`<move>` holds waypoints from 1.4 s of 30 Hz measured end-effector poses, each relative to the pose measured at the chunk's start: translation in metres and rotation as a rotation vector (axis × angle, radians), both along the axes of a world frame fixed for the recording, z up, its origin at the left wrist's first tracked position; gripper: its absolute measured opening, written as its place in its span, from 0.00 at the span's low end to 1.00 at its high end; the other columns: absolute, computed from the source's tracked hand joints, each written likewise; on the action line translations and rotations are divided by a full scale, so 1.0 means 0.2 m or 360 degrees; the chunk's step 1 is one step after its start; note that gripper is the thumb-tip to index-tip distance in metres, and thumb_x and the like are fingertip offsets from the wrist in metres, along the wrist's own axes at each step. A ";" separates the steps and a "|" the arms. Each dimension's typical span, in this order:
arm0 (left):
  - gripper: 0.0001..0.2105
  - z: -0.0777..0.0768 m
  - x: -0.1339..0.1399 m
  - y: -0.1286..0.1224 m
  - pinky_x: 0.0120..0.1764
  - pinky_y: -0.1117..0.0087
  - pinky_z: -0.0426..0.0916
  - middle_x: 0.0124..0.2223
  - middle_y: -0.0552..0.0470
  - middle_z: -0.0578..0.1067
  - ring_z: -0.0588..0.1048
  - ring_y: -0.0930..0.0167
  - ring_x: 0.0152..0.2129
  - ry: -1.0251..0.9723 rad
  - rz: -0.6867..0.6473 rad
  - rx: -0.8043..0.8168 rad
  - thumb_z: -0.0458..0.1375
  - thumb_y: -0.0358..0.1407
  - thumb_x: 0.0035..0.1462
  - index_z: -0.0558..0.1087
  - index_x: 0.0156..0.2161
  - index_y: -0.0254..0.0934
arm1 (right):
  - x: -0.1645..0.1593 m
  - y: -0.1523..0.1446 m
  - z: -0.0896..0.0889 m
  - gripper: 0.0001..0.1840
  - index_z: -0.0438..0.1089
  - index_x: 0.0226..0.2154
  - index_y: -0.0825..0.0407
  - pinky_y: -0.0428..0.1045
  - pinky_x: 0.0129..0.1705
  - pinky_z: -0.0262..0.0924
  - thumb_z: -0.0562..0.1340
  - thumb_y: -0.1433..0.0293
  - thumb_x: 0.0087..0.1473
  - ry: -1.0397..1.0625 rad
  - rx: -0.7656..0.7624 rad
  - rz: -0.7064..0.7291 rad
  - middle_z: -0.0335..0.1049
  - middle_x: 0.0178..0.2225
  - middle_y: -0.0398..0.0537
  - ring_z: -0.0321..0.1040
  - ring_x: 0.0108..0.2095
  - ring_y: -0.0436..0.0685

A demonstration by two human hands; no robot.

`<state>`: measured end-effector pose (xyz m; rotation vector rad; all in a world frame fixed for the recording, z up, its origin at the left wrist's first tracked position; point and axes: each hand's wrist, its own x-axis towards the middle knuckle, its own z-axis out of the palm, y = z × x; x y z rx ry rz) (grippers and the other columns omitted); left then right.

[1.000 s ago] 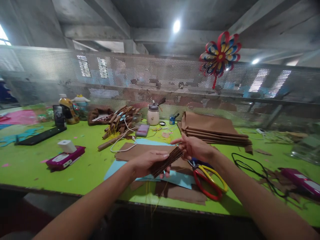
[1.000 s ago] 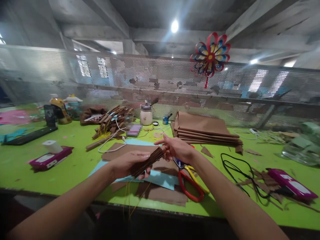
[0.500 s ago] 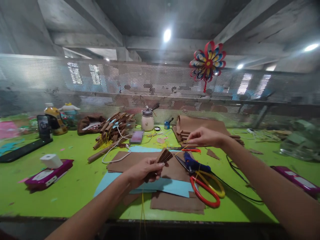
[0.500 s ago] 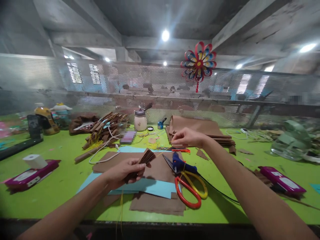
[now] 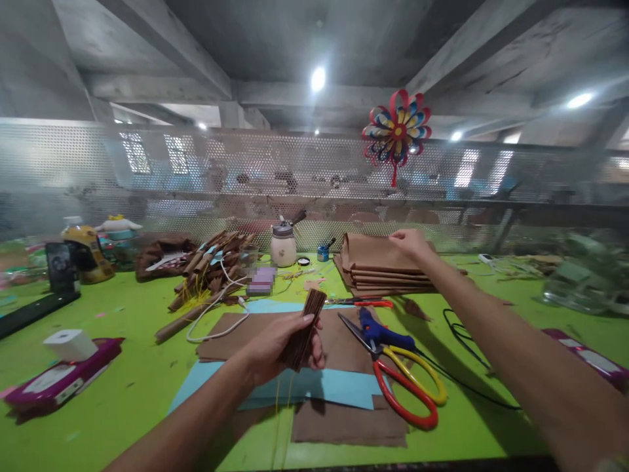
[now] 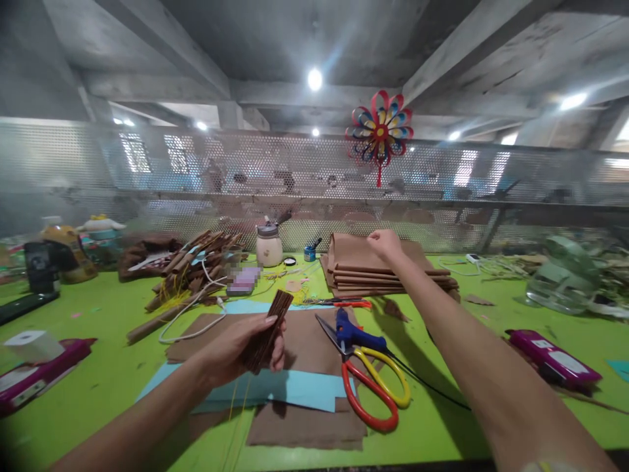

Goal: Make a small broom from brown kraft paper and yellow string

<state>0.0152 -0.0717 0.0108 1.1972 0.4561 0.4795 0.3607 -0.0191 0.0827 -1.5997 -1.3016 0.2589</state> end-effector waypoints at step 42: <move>0.12 -0.02 -0.01 -0.13 0.14 0.79 0.39 0.15 0.63 0.52 0.48 0.81 0.09 0.0071 -0.0201 0.0033 0.46 0.43 0.60 0.61 0.33 0.35 | -0.49 -0.21 -0.15 0.17 0.71 0.27 0.58 0.41 0.16 0.42 0.62 0.59 0.48 -0.0028 -0.0467 0.1442 0.62 0.17 0.38 0.48 0.14 0.41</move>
